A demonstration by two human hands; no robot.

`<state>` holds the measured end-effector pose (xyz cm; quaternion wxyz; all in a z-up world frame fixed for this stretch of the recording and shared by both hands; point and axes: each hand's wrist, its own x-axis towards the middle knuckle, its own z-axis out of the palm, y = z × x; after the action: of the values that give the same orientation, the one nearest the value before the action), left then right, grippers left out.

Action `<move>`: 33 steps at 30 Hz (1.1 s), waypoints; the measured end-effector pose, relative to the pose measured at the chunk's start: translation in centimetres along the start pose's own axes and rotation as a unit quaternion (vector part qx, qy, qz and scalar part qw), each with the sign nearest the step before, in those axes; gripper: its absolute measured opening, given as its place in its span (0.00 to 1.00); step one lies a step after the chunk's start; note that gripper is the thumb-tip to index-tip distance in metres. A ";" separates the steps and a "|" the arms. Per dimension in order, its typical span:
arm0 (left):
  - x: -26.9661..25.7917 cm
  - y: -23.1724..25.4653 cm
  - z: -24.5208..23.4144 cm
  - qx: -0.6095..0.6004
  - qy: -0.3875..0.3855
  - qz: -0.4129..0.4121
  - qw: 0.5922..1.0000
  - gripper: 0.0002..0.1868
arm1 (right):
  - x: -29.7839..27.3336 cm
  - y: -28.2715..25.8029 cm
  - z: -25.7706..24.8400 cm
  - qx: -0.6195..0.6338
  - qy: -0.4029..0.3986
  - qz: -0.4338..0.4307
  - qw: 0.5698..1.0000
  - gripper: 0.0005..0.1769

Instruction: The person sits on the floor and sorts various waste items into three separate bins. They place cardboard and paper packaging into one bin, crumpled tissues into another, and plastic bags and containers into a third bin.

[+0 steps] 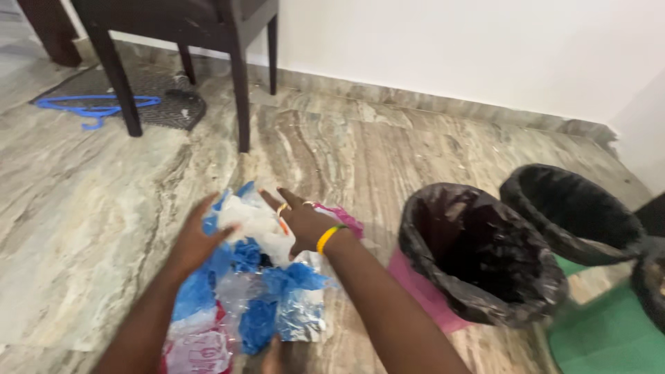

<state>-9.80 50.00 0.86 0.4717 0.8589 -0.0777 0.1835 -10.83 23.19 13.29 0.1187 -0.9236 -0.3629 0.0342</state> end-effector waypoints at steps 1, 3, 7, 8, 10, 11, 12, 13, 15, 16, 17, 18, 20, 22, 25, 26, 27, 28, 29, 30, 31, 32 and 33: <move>-1.1 -0.6 0.4 0.022 -0.019 -0.011 1.000 0.52 | 1.7 0.0 1.8 -0.057 -0.034 0.023 0.997 0.85; -2.9 -1.4 1.8 0.060 -0.059 -0.032 0.996 0.61 | 4.7 0.8 5.8 -0.104 -0.075 0.035 0.991 0.81; -4.4 -2.9 3.0 0.053 -0.082 0.002 0.995 0.61 | 7.3 5.3 14.1 -0.086 -0.036 -0.031 0.995 0.45; -4.1 -2.9 3.2 0.041 -0.075 0.003 0.996 0.61 | 7.4 5.9 15.5 -0.072 -0.021 -0.027 0.997 0.42; -3.3 -2.9 2.7 0.033 -0.057 0.007 0.998 0.60 | 6.8 6.8 16.0 -0.046 0.008 -0.016 0.999 0.38; -3.0 -2.7 2.4 0.037 -0.046 0.011 0.998 0.58 | 6.7 6.8 15.5 -0.028 0.010 -0.007 1.000 0.40; -2.9 -2.4 2.4 0.039 -0.037 0.013 0.998 0.57 | 6.1 6.4 14.7 -0.011 0.009 0.004 1.000 0.41; -3.1 -2.1 2.4 0.059 -0.029 0.016 0.998 0.50 | 5.3 6.0 13.7 0.007 0.008 0.015 1.000 0.43; -3.4 -1.3 2.1 0.103 -0.013 0.028 0.994 0.36 | 4.1 4.8 11.5 0.075 0.018 -0.040 0.996 0.49; -3.4 -0.9 2.1 0.112 -0.020 0.019 0.993 0.33 | 3.5 4.5 10.5 0.108 0.024 -0.067 0.992 0.53; -3.6 -0.6 2.2 0.122 -0.026 0.011 0.992 0.29 | 2.8 4.3 9.8 0.137 0.023 -0.073 0.988 0.54; -3.8 -0.4 2.3 0.132 -0.033 0.002 0.991 0.26 | 2.0 4.2 9.4 0.167 0.021 -0.080 0.982 0.55; -4.0 -0.4 2.5 0.137 -0.032 0.039 0.989 0.22 | 0.9 4.4 9.4 0.193 0.034 -0.071 0.978 0.52; -4.3 -0.5 2.7 0.139 -0.037 0.060 0.988 0.18 | 0.3 4.9 10.1 0.184 0.063 -0.042 0.980 0.45; -4.6 -0.4 3.0 0.152 -0.061 0.062 0.985 0.13 | 0.2 5.5 11.1 0.111 0.046 0.016 0.993 0.25; -4.5 -0.3 3.1 0.168 -0.073 0.058 0.981 0.13 | 0.1 5.5 11.3 0.112 0.070 -0.004 0.991 0.23; -4.5 -0.2 3.1 0.183 -0.085 0.055 0.978 0.12 | -0.1 5.2 11.5 0.112 0.094 -0.024 0.989 0.20; -4.5 0.0 3.1 0.171 -0.098 0.038 0.980 0.13 | -0.3 4.9 11.5 0.112 0.118 -0.044 0.986 0.18; -4.6 0.2 2.9 0.160 -0.111 0.022 0.981 0.14 | -0.3 4.5 11.4 0.105 0.143 -0.078 0.981 0.18; -4.7 0.4 2.8 0.148 -0.125 0.006 0.981 0.15 | -0.4 4.2 11.4 0.098 0.167 -0.112 0.975 0.19; -4.8 0.5 2.8 0.127 -0.113 0.002 0.985 0.19 | -0.4 3.8 11.5 0.090 0.190 -0.146 0.967 0.20; -5.1 0.5 2.8 0.106 -0.101 -0.002 0.989 0.23 | -0.4 3.2 11.7 0.115 0.172 -0.125 0.970 0.24; -5.2 0.4 2.9 0.086 -0.088 -0.007 0.992 0.28 | -0.4 2.6 11.9 0.140 0.153 -0.104 0.973 0.29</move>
<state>-13.98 47.13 -2.31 0.3890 0.9095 -0.0974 0.1100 -11.17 23.34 1.07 0.3035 -0.8494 -0.4261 -0.0692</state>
